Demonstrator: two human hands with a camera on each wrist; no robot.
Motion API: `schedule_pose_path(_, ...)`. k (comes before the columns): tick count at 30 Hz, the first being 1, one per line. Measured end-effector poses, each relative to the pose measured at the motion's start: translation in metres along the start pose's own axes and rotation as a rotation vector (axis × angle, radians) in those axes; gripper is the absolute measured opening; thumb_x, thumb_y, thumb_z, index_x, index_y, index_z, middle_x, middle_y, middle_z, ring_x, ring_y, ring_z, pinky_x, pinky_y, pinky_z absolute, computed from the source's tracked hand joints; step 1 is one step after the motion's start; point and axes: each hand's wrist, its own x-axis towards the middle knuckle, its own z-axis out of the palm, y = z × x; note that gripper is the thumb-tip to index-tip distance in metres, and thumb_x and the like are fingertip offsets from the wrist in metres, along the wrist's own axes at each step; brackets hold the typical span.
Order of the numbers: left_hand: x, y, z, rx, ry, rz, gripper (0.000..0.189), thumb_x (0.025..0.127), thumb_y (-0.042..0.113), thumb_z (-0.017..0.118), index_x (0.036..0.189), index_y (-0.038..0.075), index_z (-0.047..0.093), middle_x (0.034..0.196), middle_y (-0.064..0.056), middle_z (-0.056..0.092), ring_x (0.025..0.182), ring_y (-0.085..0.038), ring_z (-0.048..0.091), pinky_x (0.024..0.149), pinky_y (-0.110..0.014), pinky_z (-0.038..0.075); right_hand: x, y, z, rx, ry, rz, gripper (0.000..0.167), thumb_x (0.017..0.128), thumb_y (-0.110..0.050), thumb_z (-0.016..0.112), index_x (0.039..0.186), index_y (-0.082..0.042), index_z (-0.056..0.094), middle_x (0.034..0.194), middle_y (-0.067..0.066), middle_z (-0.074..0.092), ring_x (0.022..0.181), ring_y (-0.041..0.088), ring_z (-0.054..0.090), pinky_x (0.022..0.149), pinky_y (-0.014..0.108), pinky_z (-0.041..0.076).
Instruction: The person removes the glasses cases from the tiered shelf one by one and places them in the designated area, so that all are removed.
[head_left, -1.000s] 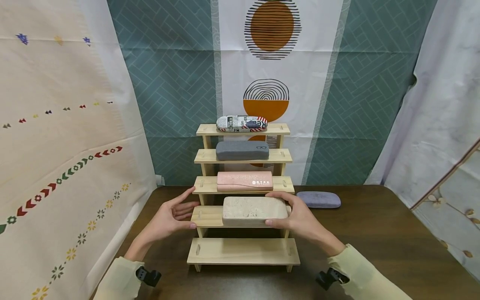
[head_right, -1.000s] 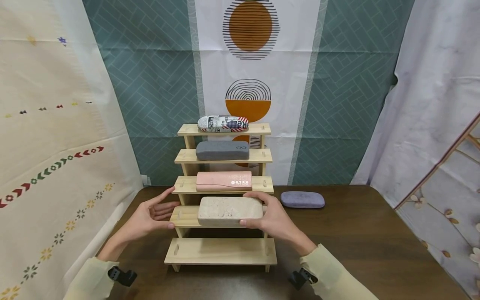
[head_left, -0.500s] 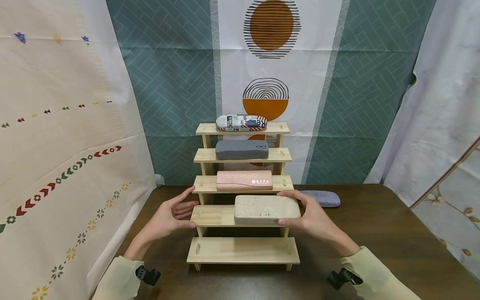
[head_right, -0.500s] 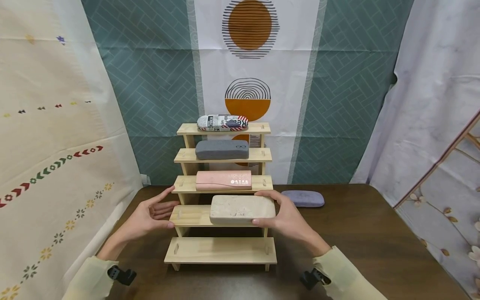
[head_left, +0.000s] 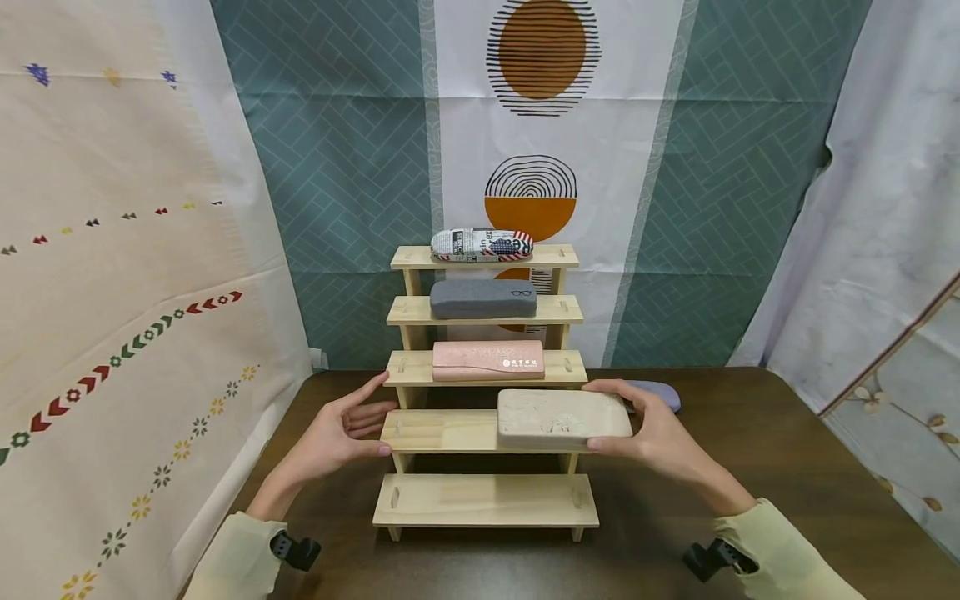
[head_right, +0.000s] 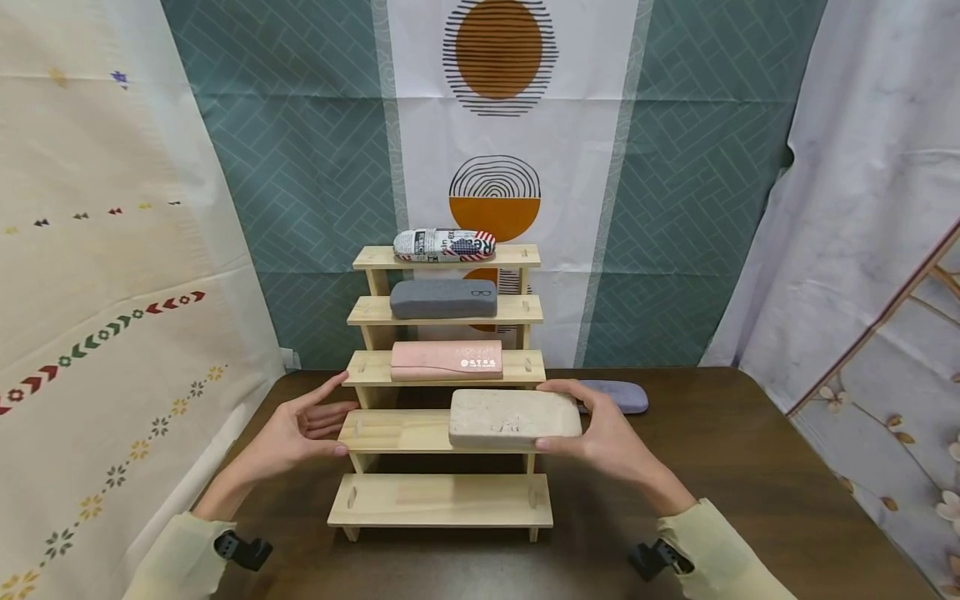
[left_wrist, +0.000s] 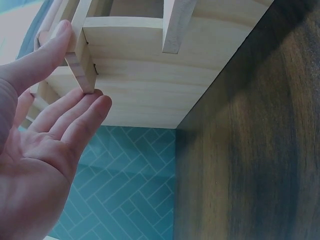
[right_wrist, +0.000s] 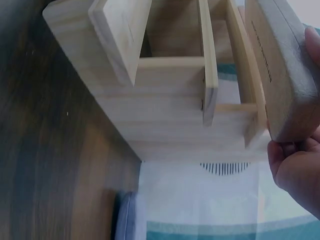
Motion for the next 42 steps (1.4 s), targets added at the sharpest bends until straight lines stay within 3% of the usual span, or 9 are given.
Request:
schedule_pose_path(5,0.0,-0.001,0.0,0.001,-0.001,0.001,0.108,0.08,-0.004,0.09,0.168,0.018,0.031,0.151,-0.028,0.052,0.137,-0.042,0.054,0.103,-0.041,0.054,-0.006,0.003,-0.011,-0.001,0.008,-0.056,0.06,0.084,-0.007,0.089,0.139,-0.006,0.064,0.123,0.011,0.067,0.097,0.021,0.064,0.078,0.03,0.055)
schedule_pose_path(8,0.0,-0.001,0.0,0.001,0.0,0.002,0.109,0.079,-0.004,0.09,0.168,0.018,0.031,0.151,-0.028,0.051,0.137,-0.042,0.054,0.104,-0.048,0.052,-0.01,0.005,-0.018,-0.033,0.02,-0.075,0.06,0.084,-0.006,0.089,0.138,-0.008,0.065,0.126,0.01,0.066,0.097,0.02,0.063,0.078,0.029,0.054)
schedule_pose_path(12,0.0,-0.001,0.001,0.002,0.001,0.004,0.109,0.079,-0.004,0.091,0.168,0.017,0.031,0.151,-0.03,0.05,0.137,-0.043,0.053,0.104,-0.056,0.049,-0.018,0.008,-0.026,-0.041,0.029,-0.053,0.062,0.084,-0.005,0.089,0.14,-0.006,0.064,0.129,0.011,0.062,0.099,0.019,0.061,0.078,0.029,0.054)
schedule_pose_path(23,0.0,-0.001,0.0,0.015,0.005,0.005,0.109,0.079,-0.003,0.091,0.168,0.017,0.031,0.151,-0.028,0.052,0.136,-0.044,0.054,0.104,-0.057,0.048,-0.035,0.017,-0.058,-0.024,0.017,-0.008,0.063,0.086,0.0,0.085,0.144,-0.009,0.061,0.123,0.016,0.064,0.098,0.022,0.064,0.075,0.032,0.059)
schedule_pose_path(42,0.0,0.0,0.001,0.012,0.006,0.01,0.108,0.079,-0.003,0.091,0.168,0.016,0.031,0.152,-0.03,0.049,0.137,-0.044,0.053,0.104,-0.059,0.047,-0.055,0.047,-0.105,-0.065,0.039,0.006,0.062,0.088,0.007,0.08,0.145,-0.001,0.057,0.123,0.007,0.067,0.096,0.019,0.068,0.075,0.03,0.059)
